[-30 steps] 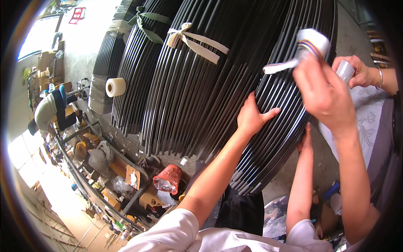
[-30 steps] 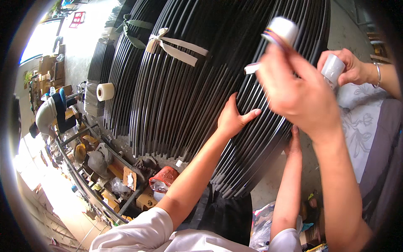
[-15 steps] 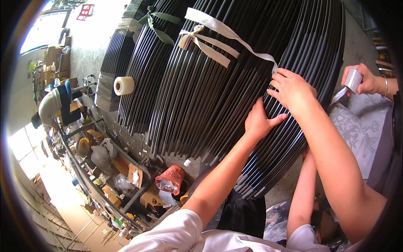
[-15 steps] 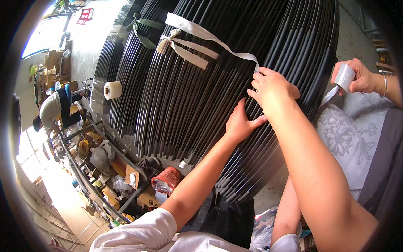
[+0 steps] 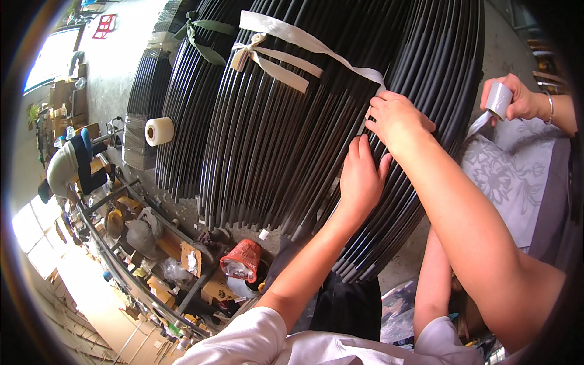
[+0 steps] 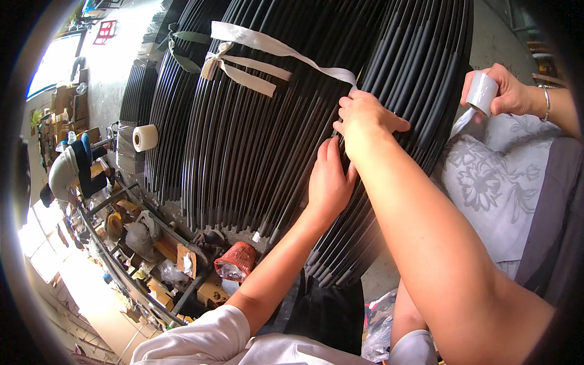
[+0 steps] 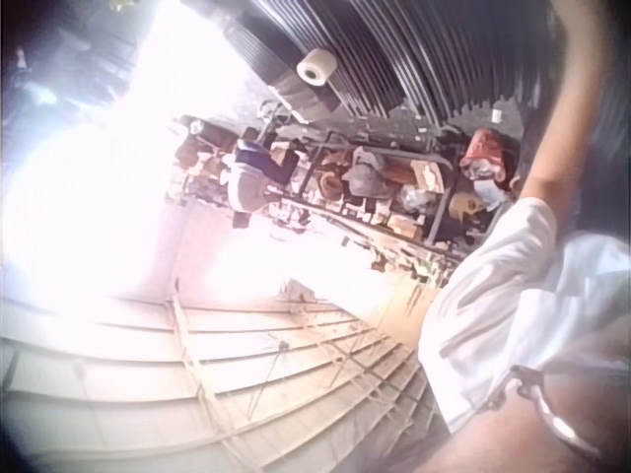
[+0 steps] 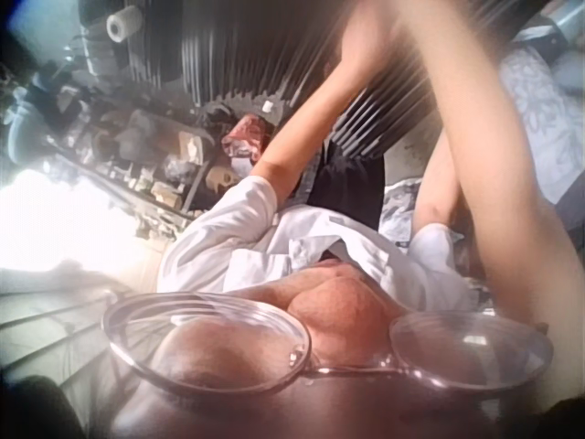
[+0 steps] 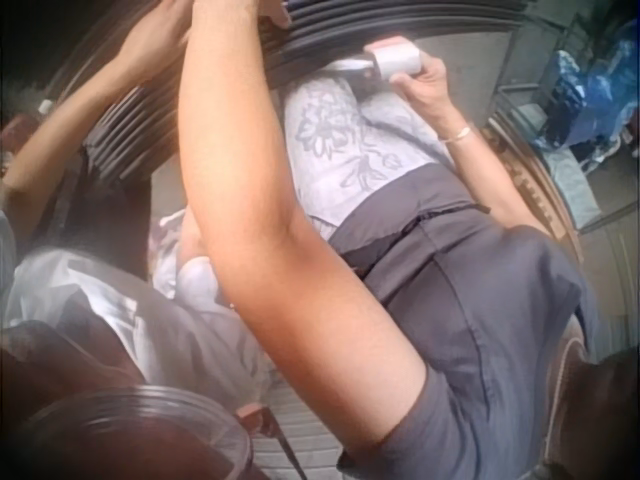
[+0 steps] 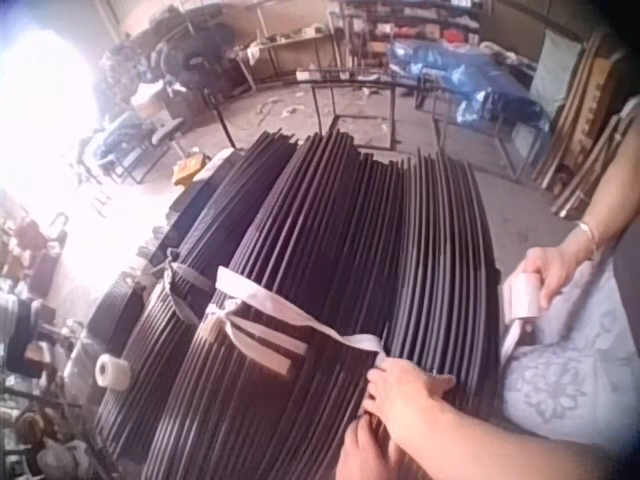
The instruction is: The person wraps a bundle of black rods with clear plastic tape, securing it with multiple layers. They then move the wrapped bundle to a stack of similar items and assist another person in tying a ribbon around a different bundle.
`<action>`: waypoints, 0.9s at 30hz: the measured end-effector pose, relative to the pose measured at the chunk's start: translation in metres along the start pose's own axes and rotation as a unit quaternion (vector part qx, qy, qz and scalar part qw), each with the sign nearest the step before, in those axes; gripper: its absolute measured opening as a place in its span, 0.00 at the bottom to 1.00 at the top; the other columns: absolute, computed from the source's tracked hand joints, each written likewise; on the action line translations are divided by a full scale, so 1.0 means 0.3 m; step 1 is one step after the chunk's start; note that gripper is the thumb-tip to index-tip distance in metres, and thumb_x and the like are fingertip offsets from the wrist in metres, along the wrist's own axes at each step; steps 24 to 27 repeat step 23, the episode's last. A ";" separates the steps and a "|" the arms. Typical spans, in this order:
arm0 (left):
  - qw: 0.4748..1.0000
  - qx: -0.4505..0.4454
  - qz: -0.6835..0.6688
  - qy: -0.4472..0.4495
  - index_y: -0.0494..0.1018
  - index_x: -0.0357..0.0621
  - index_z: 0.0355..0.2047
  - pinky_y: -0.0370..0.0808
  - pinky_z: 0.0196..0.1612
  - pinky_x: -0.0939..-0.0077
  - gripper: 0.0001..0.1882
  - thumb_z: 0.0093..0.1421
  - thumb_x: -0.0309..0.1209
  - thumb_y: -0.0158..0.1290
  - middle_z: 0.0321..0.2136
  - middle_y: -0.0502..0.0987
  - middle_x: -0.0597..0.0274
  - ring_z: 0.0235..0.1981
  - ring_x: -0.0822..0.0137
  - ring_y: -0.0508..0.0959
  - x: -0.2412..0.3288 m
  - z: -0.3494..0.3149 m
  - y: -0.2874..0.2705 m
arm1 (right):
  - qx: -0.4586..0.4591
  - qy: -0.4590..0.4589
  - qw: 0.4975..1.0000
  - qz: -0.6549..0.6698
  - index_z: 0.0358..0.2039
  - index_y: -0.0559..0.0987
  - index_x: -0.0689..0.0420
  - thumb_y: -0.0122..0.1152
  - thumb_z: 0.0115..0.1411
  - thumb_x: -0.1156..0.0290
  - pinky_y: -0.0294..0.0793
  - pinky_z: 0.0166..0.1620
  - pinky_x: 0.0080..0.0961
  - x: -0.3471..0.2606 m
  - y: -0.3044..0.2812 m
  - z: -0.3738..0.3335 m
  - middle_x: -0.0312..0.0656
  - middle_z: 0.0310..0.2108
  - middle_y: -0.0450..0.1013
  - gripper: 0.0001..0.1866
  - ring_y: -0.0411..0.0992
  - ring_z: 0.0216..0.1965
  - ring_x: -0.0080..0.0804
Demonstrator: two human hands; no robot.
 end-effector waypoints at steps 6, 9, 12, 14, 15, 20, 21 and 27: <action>0.994 0.069 0.047 0.065 0.61 0.30 0.57 0.67 0.56 0.57 0.27 0.58 0.27 0.53 0.52 0.67 0.41 0.52 0.44 0.69 0.056 -0.020 -0.021 | 0.050 0.097 0.992 0.056 0.52 0.74 0.44 0.82 0.25 0.74 0.48 0.69 0.26 -0.013 0.052 0.021 0.29 0.54 0.68 0.47 0.58 0.62 0.28; 0.997 0.073 0.000 0.007 0.63 0.33 0.56 0.67 0.53 0.54 0.26 0.57 0.26 0.54 0.49 0.68 0.43 0.48 0.43 0.69 0.051 -0.026 -0.030 | 0.068 0.154 0.984 0.065 0.48 0.74 0.47 0.77 0.30 0.78 0.50 0.67 0.26 -0.032 0.101 0.071 0.32 0.48 0.69 0.39 0.61 0.58 0.29; 0.994 0.087 0.023 0.060 0.64 0.34 0.55 0.67 0.51 0.56 0.25 0.57 0.26 0.55 0.48 0.68 0.44 0.47 0.45 0.69 0.088 -0.027 -0.077 | 0.083 0.157 0.981 0.080 0.44 0.70 0.55 0.69 0.34 0.80 0.53 0.62 0.25 -0.033 0.115 0.095 0.39 0.42 0.68 0.32 0.65 0.51 0.35; 0.989 0.098 0.010 0.110 0.65 0.35 0.54 0.67 0.50 0.57 0.26 0.54 0.25 0.56 0.47 0.69 0.45 0.46 0.47 0.69 0.128 -0.038 -0.096 | 0.120 0.174 0.975 0.071 0.42 0.70 0.56 0.67 0.36 0.82 0.54 0.61 0.25 -0.041 0.130 0.122 0.40 0.37 0.69 0.29 0.67 0.48 0.36; 0.988 0.093 -0.005 0.122 0.65 0.35 0.53 0.67 0.50 0.57 0.26 0.53 0.25 0.56 0.46 0.69 0.46 0.45 0.48 0.69 0.142 -0.050 -0.100 | 0.146 0.188 0.969 0.060 0.41 0.71 0.55 0.67 0.37 0.83 0.54 0.61 0.25 -0.049 0.137 0.134 0.39 0.35 0.70 0.27 0.68 0.46 0.35; 0.981 0.065 -0.011 0.185 0.70 0.35 0.47 0.70 0.46 0.59 0.21 0.50 0.23 0.55 0.43 0.70 0.47 0.42 0.49 0.71 0.140 -0.110 -0.101 | 0.103 0.126 0.986 0.031 0.37 0.78 0.52 0.66 0.38 0.89 0.61 0.52 0.16 -0.023 0.038 0.085 0.32 0.25 0.76 0.24 0.75 0.36 0.30; 0.979 0.058 -0.013 0.196 0.71 0.35 0.44 0.71 0.45 0.60 0.19 0.49 0.23 0.55 0.44 0.70 0.48 0.42 0.48 0.71 0.131 -0.121 -0.086 | 0.083 0.095 0.992 0.016 0.38 0.78 0.52 0.67 0.37 0.89 0.62 0.50 0.15 -0.015 0.028 0.075 0.31 0.24 0.77 0.25 0.77 0.34 0.30; 0.989 0.030 -0.016 0.146 0.70 0.37 0.46 0.72 0.51 0.61 0.21 0.49 0.21 0.55 0.45 0.70 0.51 0.47 0.50 0.71 0.152 -0.133 -0.085 | 0.059 0.096 0.994 0.013 0.39 0.79 0.51 0.68 0.39 0.88 0.62 0.53 0.17 -0.001 -0.002 0.046 0.33 0.27 0.78 0.25 0.77 0.37 0.27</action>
Point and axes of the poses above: each hand's wrist, its own z-axis towards the middle knuckle, its own y-axis out of the palm, x = y × z, the point moved 2 cm from there along z, towards the middle knuckle
